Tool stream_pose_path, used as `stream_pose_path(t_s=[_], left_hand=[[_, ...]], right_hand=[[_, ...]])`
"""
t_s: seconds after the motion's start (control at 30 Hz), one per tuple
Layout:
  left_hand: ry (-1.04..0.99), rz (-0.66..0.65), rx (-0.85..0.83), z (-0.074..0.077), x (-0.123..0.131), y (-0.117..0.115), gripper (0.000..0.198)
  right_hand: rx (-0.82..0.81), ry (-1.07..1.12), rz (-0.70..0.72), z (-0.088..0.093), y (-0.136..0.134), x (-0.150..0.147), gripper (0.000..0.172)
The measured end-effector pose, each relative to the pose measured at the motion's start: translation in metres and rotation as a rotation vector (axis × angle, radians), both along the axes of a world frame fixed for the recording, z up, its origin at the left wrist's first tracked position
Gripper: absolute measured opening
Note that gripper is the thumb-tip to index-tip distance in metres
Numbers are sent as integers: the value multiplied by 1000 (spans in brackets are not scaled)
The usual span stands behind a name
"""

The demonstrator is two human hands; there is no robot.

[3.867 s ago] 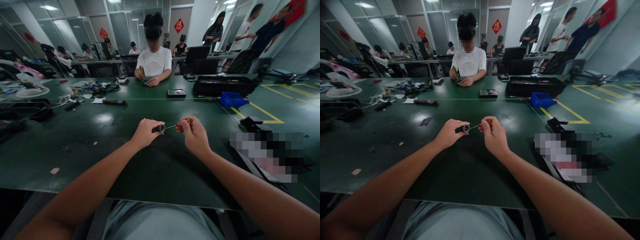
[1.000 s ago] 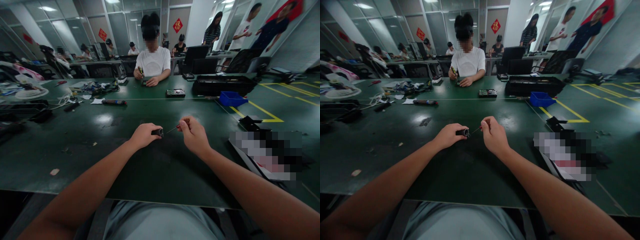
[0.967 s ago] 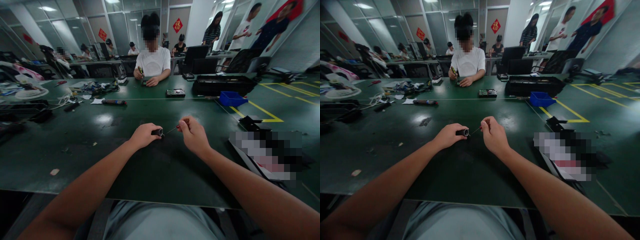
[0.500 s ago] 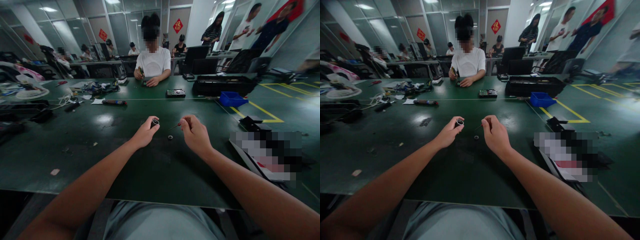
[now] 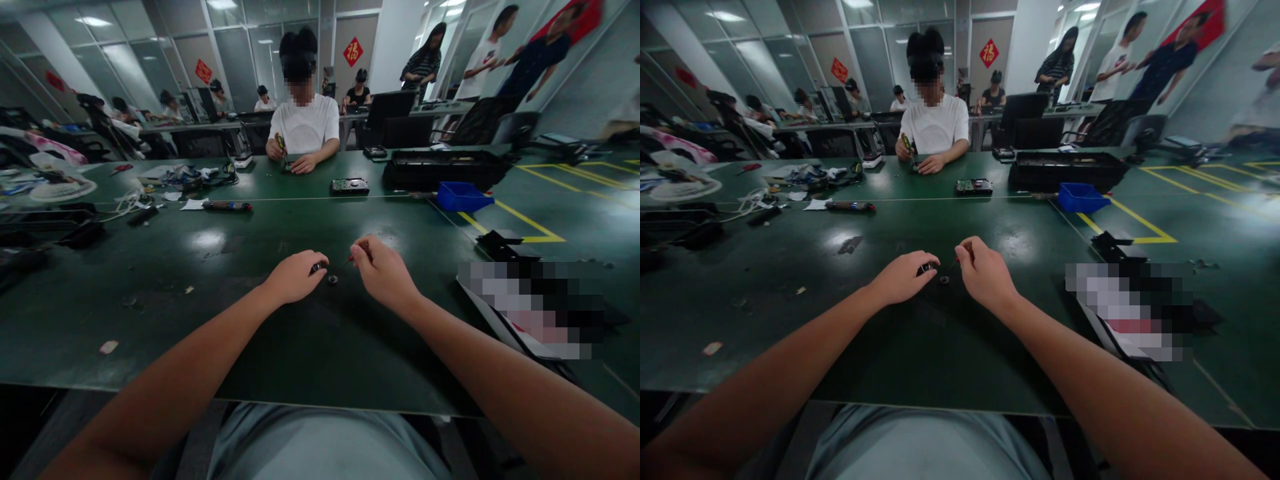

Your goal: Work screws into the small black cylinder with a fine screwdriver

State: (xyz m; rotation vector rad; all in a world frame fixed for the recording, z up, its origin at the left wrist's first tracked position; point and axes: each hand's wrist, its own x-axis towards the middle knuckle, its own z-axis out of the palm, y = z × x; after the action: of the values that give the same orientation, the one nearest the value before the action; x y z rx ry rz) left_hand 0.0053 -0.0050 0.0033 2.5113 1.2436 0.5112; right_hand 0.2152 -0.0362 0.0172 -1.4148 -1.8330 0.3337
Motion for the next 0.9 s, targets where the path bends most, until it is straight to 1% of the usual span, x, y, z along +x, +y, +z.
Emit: stream_pose_path(t_s=[0.13, 0.23, 0.37, 0.5, 0.6, 0.77, 0.83, 0.9], left_hand=[[171, -25, 15, -4, 1, -2, 35], [234, -35, 50, -6, 6, -4, 39], [245, -47, 89, -7, 14, -6, 32], [174, -19, 48, -3, 15, -6, 23], [-16, 71, 55, 5, 9, -3, 19], [-493, 257, 105, 21, -11, 12, 21], [-688, 321, 44, 28, -21, 21, 23], [-907, 373, -78, 35, -32, 29, 25]], right_hand=[[1, 34, -24, 3, -2, -1, 21], [13, 44, -33, 3, -1, 0, 22], [20, 42, -31, 1, -1, 0, 23], [0, 45, -46, 3, -1, 0, 24], [-9, 49, -49, 5, -2, 1, 24], [-7, 74, -16, 6, -3, 3, 25], [-10, 79, -5, 6, -3, 3, 25], [-14, 83, 2, 5, -2, 3, 25]])
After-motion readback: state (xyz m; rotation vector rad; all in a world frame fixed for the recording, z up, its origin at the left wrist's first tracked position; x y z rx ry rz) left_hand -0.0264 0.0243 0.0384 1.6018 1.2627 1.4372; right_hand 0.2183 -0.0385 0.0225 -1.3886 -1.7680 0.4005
